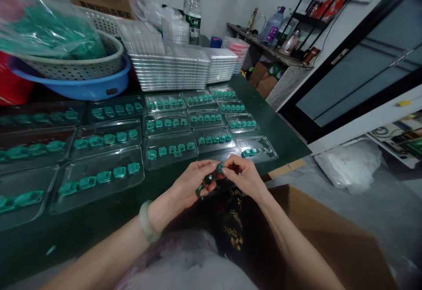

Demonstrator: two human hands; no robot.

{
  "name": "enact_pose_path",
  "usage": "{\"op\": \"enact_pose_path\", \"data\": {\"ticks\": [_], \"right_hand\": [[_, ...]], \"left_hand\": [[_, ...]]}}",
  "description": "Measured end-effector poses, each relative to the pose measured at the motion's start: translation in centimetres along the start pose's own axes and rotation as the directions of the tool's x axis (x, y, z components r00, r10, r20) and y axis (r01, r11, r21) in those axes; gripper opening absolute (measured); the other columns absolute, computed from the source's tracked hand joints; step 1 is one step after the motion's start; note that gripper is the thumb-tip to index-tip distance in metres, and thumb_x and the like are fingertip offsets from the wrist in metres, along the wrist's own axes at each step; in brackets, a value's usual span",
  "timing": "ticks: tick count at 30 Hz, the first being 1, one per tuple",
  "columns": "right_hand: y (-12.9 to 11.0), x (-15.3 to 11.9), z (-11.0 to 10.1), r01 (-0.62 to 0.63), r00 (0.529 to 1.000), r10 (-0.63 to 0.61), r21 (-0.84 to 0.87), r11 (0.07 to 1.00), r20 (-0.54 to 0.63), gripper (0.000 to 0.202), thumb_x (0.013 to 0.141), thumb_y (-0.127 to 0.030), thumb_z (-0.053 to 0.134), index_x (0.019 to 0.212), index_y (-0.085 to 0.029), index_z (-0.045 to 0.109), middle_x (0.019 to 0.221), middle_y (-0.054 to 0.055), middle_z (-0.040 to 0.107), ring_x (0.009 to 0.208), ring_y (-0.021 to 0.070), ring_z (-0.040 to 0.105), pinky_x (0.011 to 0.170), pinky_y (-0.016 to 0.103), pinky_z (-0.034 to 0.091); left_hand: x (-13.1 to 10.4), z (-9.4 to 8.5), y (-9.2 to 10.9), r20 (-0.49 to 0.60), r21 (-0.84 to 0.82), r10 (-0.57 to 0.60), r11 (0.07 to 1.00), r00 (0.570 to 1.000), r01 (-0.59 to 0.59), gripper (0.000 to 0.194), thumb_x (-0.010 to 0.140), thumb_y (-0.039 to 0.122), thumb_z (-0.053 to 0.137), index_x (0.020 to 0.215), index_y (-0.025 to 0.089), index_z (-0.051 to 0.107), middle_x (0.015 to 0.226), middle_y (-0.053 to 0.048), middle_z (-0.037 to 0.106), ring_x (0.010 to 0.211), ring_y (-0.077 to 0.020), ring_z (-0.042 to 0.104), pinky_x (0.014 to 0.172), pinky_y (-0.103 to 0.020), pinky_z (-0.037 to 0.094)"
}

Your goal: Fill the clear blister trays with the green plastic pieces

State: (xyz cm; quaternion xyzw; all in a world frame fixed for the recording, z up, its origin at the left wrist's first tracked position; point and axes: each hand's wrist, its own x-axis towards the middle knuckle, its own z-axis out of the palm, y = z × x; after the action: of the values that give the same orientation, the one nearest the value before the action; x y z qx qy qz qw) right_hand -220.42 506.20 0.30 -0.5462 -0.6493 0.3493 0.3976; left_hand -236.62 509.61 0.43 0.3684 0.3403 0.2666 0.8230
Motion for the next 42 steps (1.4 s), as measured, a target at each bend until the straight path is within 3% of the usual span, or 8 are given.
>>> {"op": "enact_pose_path", "data": {"ticks": [3, 9, 13, 15, 21, 30, 38, 42], "right_hand": [[0.4, 0.1, -0.1, -0.075, 0.997, 0.072, 0.196, 0.978, 0.022, 0.014, 0.075, -0.030, 0.056, 0.071, -0.017, 0.058, 0.065, -0.002, 0.052, 0.060, 0.0096, 0.045, 0.056, 0.022, 0.035], [0.7, -0.3, 0.0, -0.154, 0.988, 0.150, 0.374, 0.914, 0.040, 0.019, 0.070, -0.035, 0.062, 0.075, -0.017, 0.061, 0.070, 0.000, 0.056, 0.055, 0.0081, 0.042, 0.048, 0.021, 0.030], [0.8, -0.4, 0.0, -0.189, 0.981, 0.191, 0.408, 0.893, 0.036, 0.017, 0.067, -0.032, 0.065, 0.075, -0.017, 0.063, 0.064, -0.001, 0.054, 0.051, 0.0073, 0.039, 0.045, 0.020, 0.027], [0.8, -0.5, 0.1, -0.204, 0.978, 0.206, 0.428, 0.880, 0.042, 0.015, 0.067, -0.031, 0.065, 0.073, -0.017, 0.063, 0.059, -0.003, 0.051, 0.049, 0.0065, 0.037, 0.044, 0.020, 0.026], [1.5, -0.8, 1.1, -0.244, 0.962, 0.273, 0.469, 0.849, 0.007, 0.019, 0.070, -0.035, 0.061, 0.073, -0.016, 0.058, 0.054, -0.004, 0.044, 0.044, 0.0051, 0.031, 0.039, 0.019, 0.021], [1.8, -1.6, 1.0, -0.272, 0.954, 0.300, 0.487, 0.830, 0.023, 0.022, 0.071, -0.038, 0.060, 0.072, -0.017, 0.055, 0.053, -0.006, 0.040, 0.044, 0.0047, 0.029, 0.039, 0.019, 0.020], [2.0, -1.8, 1.1, -0.277, 0.953, 0.303, 0.413, 0.868, 0.002, 0.019, 0.075, -0.035, 0.056, 0.070, -0.016, 0.054, 0.053, -0.006, 0.040, 0.044, 0.0043, 0.028, 0.040, 0.018, 0.021], [1.2, -2.4, 0.6, -0.168, 0.974, 0.203, 0.290, 0.942, -0.097, 0.015, 0.078, -0.029, 0.054, 0.085, -0.017, 0.057, 0.067, -0.001, 0.049, 0.056, 0.0074, 0.043, 0.049, 0.019, 0.035]], "left_hand": [[-0.1, -0.5, 0.0, -0.007, 0.005, 0.010, 1.000, 1.000, -0.010, 0.016, 0.074, 0.028, 0.059, 0.077, 0.013, 0.057, 0.061, -0.001, 0.052, 0.039, -0.0037, 0.041, 0.030, -0.014, 0.018], [-0.1, -0.5, -0.1, 0.131, -0.118, -0.053, 0.991, 0.990, 0.068, 0.018, 0.075, 0.030, 0.060, 0.076, 0.013, 0.056, 0.050, 0.003, 0.043, 0.038, -0.0031, 0.035, 0.032, -0.014, 0.017], [-0.2, -0.4, -0.4, 0.041, -0.044, -0.014, 0.999, 0.999, 0.016, 0.024, 0.071, 0.030, 0.064, 0.087, 0.012, 0.060, 0.057, 0.002, 0.046, 0.041, -0.0029, 0.036, 0.032, -0.014, 0.017], [-0.2, -0.5, -0.5, 0.011, -0.014, -0.001, 1.000, 1.000, 0.001, 0.021, 0.069, 0.028, 0.066, 0.082, 0.013, 0.060, 0.054, 0.003, 0.044, 0.041, -0.0029, 0.036, 0.032, -0.014, 0.017], [-0.1, -0.4, -0.6, 0.168, -0.202, -0.151, 0.962, 0.974, 0.183, 0.018, 0.074, 0.028, 0.061, 0.072, 0.013, 0.051, 0.066, 0.000, 0.046, 0.045, -0.0026, 0.040, 0.033, -0.014, 0.016], [0.3, -0.1, -1.0, 0.210, -0.219, -0.192, 0.946, 0.959, 0.237, 0.017, 0.077, 0.029, 0.057, 0.074, 0.014, 0.049, 0.069, 0.000, 0.044, 0.044, -0.0020, 0.039, 0.032, -0.013, 0.016], [0.3, 0.9, -1.4, 0.137, -0.287, -0.189, 0.932, 0.972, 0.221, 0.013, 0.077, 0.023, 0.057, 0.073, 0.013, 0.050, 0.066, 0.002, 0.041, 0.043, -0.0014, 0.037, 0.032, -0.012, 0.018], [0.6, 1.2, -1.3, 0.080, -0.283, -0.199, 0.935, 0.977, 0.214, 0.022, 0.078, 0.025, 0.055, 0.064, 0.012, 0.046, 0.058, 0.003, 0.038, 0.040, -0.0015, 0.033, 0.030, -0.012, 0.017]]}}
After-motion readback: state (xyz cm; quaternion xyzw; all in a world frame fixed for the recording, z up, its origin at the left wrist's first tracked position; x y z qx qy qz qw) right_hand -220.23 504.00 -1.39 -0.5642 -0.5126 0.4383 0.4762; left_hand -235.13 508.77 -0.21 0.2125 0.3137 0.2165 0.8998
